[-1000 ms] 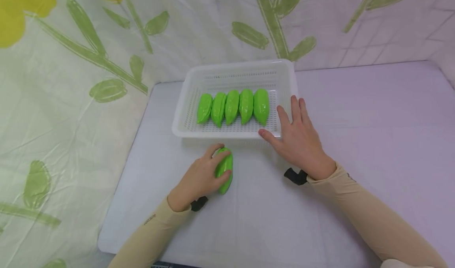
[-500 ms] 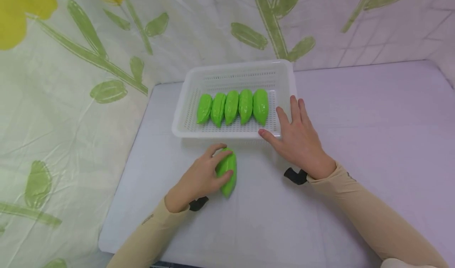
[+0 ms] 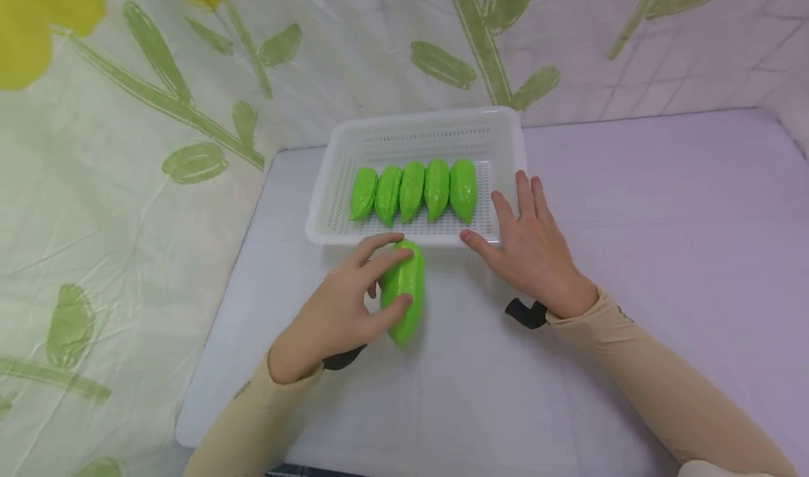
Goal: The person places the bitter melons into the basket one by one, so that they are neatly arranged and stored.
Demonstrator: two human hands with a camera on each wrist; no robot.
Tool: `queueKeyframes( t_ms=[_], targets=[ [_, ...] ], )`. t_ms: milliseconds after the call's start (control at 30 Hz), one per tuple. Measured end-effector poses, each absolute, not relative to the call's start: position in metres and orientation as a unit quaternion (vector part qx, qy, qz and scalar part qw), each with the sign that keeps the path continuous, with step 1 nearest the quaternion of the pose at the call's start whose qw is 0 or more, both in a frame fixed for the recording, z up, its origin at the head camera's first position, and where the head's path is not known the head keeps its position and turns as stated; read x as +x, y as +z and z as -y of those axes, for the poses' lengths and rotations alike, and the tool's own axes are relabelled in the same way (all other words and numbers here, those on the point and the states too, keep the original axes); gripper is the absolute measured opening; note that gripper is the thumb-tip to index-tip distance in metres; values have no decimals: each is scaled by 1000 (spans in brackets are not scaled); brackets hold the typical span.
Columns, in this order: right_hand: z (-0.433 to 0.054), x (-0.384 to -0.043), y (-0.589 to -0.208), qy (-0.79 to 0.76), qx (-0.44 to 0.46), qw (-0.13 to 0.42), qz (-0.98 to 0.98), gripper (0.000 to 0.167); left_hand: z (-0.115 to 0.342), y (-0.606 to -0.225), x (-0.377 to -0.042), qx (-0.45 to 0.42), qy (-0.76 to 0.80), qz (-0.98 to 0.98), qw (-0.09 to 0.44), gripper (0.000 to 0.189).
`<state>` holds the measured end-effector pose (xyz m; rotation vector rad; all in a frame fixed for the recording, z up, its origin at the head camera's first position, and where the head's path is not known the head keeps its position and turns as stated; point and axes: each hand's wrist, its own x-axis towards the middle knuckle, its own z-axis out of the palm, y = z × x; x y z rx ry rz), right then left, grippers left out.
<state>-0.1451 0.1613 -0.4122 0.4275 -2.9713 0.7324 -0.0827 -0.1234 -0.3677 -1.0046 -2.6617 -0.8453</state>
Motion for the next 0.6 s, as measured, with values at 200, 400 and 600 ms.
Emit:
queueKeyframes(
  t_ms=[200,400,600],
  targets=[
    [-163,-144,-412,244,131,10,961,90,123,-349,-104,-347,-301,880,124,48],
    [-163,-145,-413,246,129,4,961,90,117,-335,-132,-342,-288,885,127,48],
    [-163,-145,-414,250,130,5,960,91,106,-322,-158,-319,-281,899,103,49]
  ],
)
